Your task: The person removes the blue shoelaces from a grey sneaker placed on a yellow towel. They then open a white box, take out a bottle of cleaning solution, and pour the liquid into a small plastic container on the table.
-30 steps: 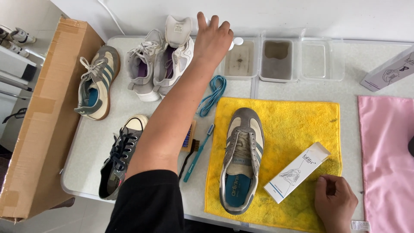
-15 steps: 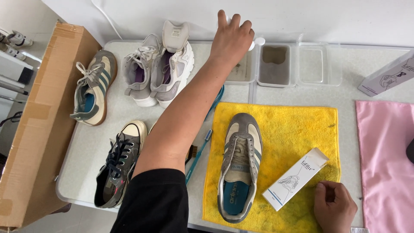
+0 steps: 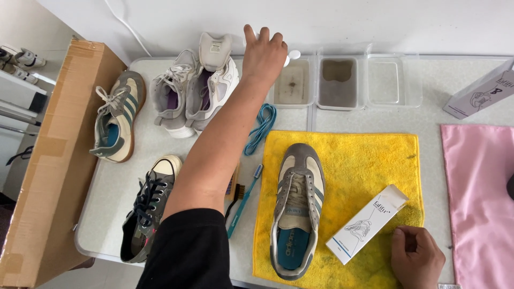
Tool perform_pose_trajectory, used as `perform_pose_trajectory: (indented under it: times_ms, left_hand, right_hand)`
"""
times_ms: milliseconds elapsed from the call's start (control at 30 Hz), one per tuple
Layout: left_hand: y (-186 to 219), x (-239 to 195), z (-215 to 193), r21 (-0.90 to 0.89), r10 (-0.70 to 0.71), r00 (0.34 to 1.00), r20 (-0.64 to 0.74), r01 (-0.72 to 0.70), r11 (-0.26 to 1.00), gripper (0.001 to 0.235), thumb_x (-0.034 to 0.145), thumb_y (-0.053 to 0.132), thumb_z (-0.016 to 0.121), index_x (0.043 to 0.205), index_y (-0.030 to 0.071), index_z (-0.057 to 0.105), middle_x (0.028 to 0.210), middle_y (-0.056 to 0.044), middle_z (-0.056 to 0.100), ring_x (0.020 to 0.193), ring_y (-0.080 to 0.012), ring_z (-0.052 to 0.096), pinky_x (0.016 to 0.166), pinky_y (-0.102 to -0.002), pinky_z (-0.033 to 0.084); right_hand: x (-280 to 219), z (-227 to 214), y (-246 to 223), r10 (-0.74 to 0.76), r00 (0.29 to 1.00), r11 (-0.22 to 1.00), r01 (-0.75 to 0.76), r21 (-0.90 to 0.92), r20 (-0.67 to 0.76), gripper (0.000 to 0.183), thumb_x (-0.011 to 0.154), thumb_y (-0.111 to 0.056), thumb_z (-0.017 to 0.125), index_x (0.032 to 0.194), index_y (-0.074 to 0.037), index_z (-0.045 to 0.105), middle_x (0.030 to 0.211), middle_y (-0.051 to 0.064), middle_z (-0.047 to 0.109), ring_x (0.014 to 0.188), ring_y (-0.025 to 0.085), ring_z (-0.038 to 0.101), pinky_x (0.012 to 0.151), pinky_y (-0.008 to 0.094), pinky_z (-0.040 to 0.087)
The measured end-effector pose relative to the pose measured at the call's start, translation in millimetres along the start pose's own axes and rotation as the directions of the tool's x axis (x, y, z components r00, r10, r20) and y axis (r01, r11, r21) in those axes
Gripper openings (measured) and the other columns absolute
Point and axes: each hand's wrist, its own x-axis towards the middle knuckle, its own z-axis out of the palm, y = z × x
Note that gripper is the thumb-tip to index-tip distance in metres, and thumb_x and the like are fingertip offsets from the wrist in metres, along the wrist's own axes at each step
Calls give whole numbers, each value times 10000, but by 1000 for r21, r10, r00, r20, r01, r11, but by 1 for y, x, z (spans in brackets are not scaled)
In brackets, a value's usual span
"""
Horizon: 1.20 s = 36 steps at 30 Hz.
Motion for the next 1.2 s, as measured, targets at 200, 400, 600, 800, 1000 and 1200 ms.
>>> perform_pose_trajectory:
  times_ms: [200, 400, 600, 800, 1000, 1200]
  left_hand:
    - [6, -39, -20, -108, 54, 994, -98, -65, 992, 285, 807, -21, 725, 993, 190, 765, 994, 20, 679, 990, -309, 573, 999, -670, 341]
    - [26, -31, -33, -147, 85, 984, -159, -109, 983, 202, 848, 77, 740, 1021, 181, 759, 1054, 15, 695, 1013, -300, 588, 978, -654, 376]
    - [22, 6, -25, -140, 21, 996, -89, -33, 990, 340, 707, -28, 779, 960, 191, 721, 998, 26, 623, 1023, -292, 548, 974, -658, 333]
    - [3, 4, -4, -99, -87, 994, -67, 80, 992, 225, 757, 27, 751, 903, 198, 737, 959, 23, 638, 1005, -296, 556, 969, -657, 330]
    - [-6, -42, -27, -83, -40, 998, -40, 36, 996, 218, 834, 14, 678, 968, 176, 736, 961, 11, 636, 1003, -308, 557, 938, -637, 337]
    - [24, -52, -39, -192, 49, 997, -66, -61, 979, 230, 854, 68, 710, 1060, 167, 739, 1130, -15, 680, 1081, -314, 575, 968, -650, 359]
  right_hand:
    - [0, -1, 2, -28, 1000, 999, 29, -22, 12, 98, 1014, -141, 703, 1009, -60, 758, 855, 45, 707, 751, 164, 647, 741, 333, 522]
    - [0, -3, 2, -37, 999, 998, 38, -45, 25, 116, 1025, -156, 715, 1020, -50, 761, 866, 52, 721, 762, 170, 666, 767, 341, 536]
    - [2, -3, 3, -28, 999, 998, 30, -59, 34, 116, 1004, -185, 700, 1017, -84, 756, 895, 37, 725, 790, 182, 670, 769, 359, 523]
    - [3, -6, -5, 7, 998, 1000, -6, -16, 57, 123, 1006, -184, 702, 1008, -79, 765, 874, 37, 726, 772, 166, 662, 747, 335, 536]
    - [4, -2, 4, 9, 998, 998, -5, -58, 64, 125, 994, -224, 702, 997, -112, 756, 861, 10, 716, 773, 168, 661, 793, 352, 529]
    - [4, -1, 3, 28, 998, 999, -24, -48, 63, 133, 1012, -220, 706, 1014, -97, 759, 866, 24, 716, 782, 181, 658, 827, 361, 524]
